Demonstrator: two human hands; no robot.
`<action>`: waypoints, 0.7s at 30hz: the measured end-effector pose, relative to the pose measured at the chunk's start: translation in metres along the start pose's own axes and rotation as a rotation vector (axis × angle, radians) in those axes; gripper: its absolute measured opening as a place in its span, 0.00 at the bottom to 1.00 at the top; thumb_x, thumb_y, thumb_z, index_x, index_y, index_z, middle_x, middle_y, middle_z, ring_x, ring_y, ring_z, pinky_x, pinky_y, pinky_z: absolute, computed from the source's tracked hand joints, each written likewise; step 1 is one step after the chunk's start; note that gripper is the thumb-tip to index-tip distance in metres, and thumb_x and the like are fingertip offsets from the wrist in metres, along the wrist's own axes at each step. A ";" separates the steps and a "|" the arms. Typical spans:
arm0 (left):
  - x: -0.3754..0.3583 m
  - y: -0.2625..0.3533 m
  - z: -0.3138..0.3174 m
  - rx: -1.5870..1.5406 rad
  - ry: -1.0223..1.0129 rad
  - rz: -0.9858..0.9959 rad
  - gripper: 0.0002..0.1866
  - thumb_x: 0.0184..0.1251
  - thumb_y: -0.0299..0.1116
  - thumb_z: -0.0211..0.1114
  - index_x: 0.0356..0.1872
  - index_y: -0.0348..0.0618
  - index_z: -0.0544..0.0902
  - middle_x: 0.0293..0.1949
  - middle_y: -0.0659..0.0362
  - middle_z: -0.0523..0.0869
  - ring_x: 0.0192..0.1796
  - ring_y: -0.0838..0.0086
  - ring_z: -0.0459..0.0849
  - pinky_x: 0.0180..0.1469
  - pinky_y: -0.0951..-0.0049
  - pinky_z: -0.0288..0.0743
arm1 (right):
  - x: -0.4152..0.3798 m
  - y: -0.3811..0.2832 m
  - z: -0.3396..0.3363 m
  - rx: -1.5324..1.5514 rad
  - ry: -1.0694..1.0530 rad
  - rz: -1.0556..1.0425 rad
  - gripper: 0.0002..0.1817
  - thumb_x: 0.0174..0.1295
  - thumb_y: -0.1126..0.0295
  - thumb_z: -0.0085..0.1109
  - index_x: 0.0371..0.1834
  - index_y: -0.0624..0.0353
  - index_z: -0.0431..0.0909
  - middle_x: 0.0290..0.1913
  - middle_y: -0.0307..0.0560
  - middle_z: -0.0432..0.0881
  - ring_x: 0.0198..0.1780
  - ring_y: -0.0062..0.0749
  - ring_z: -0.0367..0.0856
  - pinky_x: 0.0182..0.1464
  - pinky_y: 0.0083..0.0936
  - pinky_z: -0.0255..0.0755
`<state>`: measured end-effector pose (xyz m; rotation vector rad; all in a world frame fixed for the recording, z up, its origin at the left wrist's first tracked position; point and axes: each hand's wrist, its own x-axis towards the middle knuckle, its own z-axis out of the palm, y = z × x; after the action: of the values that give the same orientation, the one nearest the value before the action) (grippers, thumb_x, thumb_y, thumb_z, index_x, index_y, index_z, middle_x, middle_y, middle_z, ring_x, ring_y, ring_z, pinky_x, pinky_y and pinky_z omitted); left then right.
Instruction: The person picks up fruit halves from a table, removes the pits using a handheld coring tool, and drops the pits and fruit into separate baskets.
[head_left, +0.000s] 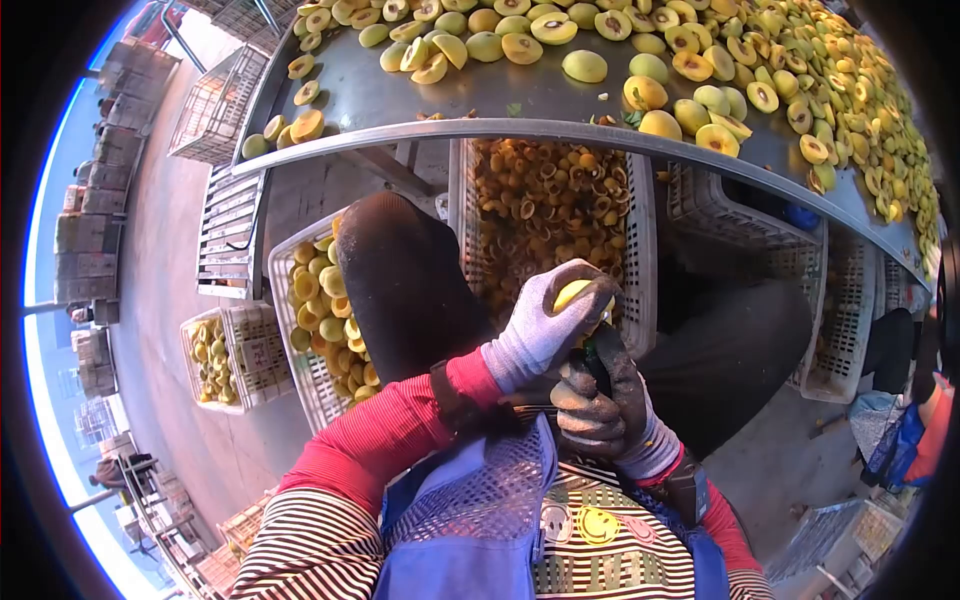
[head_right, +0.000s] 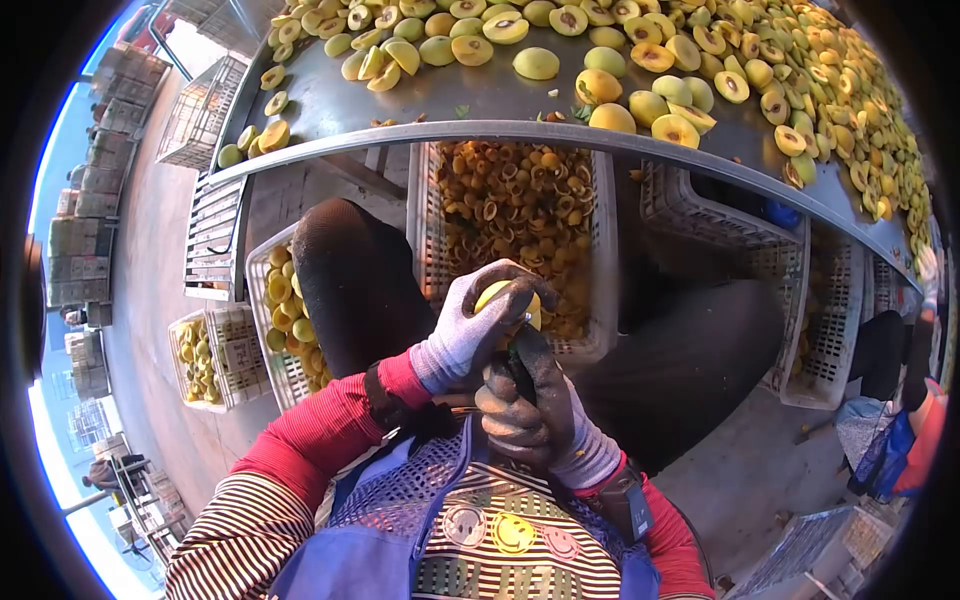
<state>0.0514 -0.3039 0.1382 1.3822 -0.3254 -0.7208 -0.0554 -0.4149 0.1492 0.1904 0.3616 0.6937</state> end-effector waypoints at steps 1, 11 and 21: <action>0.001 0.003 -0.002 0.124 -0.009 0.035 0.13 0.65 0.36 0.61 0.42 0.36 0.80 0.34 0.61 0.83 0.36 0.82 0.77 0.40 0.78 0.72 | 0.000 -0.001 0.003 0.001 0.000 0.003 0.28 0.68 0.39 0.40 0.30 0.55 0.68 0.12 0.34 0.59 0.08 0.16 0.52 0.08 0.14 0.48; 0.012 0.000 -0.008 0.300 -0.125 0.150 0.12 0.63 0.34 0.61 0.40 0.35 0.82 0.34 0.56 0.84 0.38 0.77 0.81 0.43 0.74 0.75 | 0.005 -0.001 0.007 0.343 -0.365 0.157 0.29 0.70 0.40 0.38 0.32 0.59 0.68 0.16 0.36 0.62 0.11 0.15 0.56 0.08 0.15 0.53; 0.018 0.009 -0.019 0.548 -0.210 0.391 0.12 0.61 0.32 0.62 0.42 0.34 0.81 0.34 0.56 0.85 0.37 0.77 0.82 0.42 0.73 0.77 | 0.008 0.002 0.001 0.299 -0.327 0.142 0.29 0.70 0.40 0.38 0.31 0.57 0.66 0.16 0.34 0.62 0.10 0.15 0.57 0.08 0.15 0.55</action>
<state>0.0787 -0.3005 0.1395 1.6865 -0.9872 -0.4627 -0.0507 -0.4085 0.1486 0.6100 0.1367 0.7319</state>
